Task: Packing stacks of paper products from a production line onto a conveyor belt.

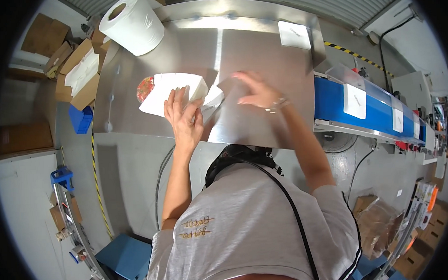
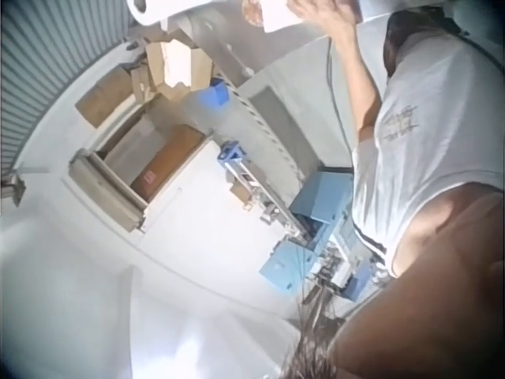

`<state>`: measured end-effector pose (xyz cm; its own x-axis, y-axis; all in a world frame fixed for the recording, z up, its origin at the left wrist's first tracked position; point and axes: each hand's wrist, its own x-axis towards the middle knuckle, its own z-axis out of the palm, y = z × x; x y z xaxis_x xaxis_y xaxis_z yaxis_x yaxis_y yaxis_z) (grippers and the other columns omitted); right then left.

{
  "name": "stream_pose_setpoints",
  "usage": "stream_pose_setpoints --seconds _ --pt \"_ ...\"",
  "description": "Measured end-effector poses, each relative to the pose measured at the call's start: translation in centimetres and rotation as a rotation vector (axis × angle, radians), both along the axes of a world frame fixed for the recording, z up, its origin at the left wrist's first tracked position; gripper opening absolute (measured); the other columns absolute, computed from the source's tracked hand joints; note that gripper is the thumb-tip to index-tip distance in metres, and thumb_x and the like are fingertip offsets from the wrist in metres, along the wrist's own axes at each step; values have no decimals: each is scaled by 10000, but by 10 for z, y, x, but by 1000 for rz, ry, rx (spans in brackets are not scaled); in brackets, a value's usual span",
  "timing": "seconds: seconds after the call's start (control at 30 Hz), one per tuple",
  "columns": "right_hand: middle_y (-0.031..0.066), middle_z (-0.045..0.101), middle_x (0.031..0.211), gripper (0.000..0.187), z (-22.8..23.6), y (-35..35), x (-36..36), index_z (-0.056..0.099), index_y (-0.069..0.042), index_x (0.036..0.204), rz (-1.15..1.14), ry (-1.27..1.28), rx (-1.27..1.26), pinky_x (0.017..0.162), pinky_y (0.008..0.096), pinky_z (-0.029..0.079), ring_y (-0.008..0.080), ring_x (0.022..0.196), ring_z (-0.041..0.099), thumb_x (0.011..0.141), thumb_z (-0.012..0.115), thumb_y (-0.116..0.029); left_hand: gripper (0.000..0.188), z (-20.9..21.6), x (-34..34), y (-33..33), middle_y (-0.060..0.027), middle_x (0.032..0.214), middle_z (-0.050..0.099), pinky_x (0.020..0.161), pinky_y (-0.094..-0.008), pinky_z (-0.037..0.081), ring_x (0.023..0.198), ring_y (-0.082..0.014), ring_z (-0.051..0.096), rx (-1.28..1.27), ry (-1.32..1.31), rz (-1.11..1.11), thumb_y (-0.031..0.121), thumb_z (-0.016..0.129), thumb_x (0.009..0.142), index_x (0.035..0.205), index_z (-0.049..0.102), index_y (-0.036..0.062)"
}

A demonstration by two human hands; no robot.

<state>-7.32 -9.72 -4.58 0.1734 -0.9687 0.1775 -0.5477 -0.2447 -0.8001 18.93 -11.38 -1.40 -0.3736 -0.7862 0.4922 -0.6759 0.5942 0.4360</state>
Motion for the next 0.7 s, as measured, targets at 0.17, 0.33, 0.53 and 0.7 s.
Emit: stream_pose_setpoints --seconds 0.17,0.33,0.53,0.7 --pt "149 495 1279 526 -10 -37 34 515 -62 1253 189 93 -18 949 351 424 248 1153 499 789 727 -190 440 7 -6 -4 -181 1366 433 1102 -525 187 1337 -365 321 9 5 44 241 665 816 1215 578 80" --pt "13 529 721 280 -55 22 -23 587 -30 906 -360 -439 220 602 287 422 109 659 465 871 676 -293 322 -2 9 -13 -108 1282 530 1054 -469 306 1270 -337 415 -45 -50 116 27 628 827 1141 642 95" --pt "26 469 595 384 -93 107 -196 547 -63 758 -1083 -50 53 539 301 382 133 563 427 817 725 -398 281 -4 8 -11 -100 1289 535 1044 -458 334 1278 -326 411 -11 -1 124 22 620 829 1091 680 105" --pt "188 601 1118 636 -42 127 -211 551 -44 1170 -1413 853 197 852 442 454 389 1025 561 758 709 -501 296 -7 5 -13 -117 1288 521 1055 -489 293 1281 -358 396 -31 76 112 -12 640 765 1031 681 109"
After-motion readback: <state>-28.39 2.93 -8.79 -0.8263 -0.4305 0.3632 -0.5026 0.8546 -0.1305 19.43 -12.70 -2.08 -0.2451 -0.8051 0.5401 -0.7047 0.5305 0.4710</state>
